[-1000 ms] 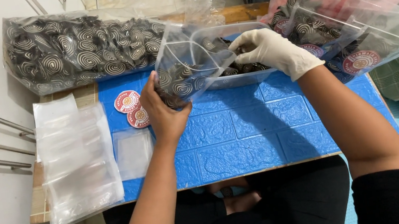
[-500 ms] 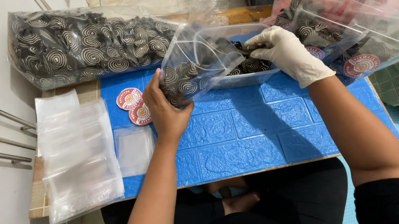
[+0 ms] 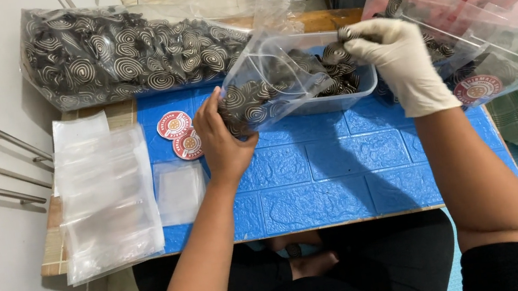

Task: The person places spiral-patterned cookies from a plastic container into a clear ziplock bag. They continue adding cookies until the bag is full, then seal it and set it aside.

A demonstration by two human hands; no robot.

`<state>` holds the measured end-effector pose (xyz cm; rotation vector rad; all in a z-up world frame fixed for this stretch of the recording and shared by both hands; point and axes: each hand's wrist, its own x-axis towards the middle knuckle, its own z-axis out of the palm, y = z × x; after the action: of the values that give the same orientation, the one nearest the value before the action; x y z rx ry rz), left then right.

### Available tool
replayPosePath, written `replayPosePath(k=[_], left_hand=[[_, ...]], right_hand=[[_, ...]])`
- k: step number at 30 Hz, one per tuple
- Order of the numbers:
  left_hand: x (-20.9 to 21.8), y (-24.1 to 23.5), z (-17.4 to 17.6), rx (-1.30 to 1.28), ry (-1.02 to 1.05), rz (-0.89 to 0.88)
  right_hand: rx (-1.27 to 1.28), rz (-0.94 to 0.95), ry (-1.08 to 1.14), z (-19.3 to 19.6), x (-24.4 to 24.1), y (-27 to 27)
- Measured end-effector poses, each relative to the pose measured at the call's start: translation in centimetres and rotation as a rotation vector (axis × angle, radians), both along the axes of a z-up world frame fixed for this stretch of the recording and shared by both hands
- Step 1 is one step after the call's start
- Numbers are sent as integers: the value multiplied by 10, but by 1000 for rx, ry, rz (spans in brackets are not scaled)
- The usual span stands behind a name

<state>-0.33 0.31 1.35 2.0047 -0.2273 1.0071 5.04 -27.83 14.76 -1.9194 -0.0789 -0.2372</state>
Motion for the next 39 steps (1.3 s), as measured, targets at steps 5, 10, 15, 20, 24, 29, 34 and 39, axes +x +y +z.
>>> replayPosePath(k=[5, 10, 15, 20, 24, 29, 34, 39], left_hand=[[-5, 3, 8, 100, 52, -50], [-7, 3, 5, 89, 67, -58], [-5, 0, 0, 75, 44, -89], [-2, -5, -2, 82, -10, -36], [-6, -8, 2, 20, 11, -80], [-6, -8, 3, -32, 34, -108], [-5, -9, -2, -26, 41, -92], [-4, -10, -5, 27, 14, -96]], right_hand=[[63, 105, -169, 59, -42, 30], [-264, 141, -235, 80, -54, 63], [-632, 278, -169, 89, -55, 84], [-760, 380, 254, 95, -50, 100], [-682, 466, 267, 106, -53, 109], [-704, 408, 197, 81, -23, 90], [-712, 448, 221, 100, -43, 101], [-748, 642, 363, 106, -48, 109]])
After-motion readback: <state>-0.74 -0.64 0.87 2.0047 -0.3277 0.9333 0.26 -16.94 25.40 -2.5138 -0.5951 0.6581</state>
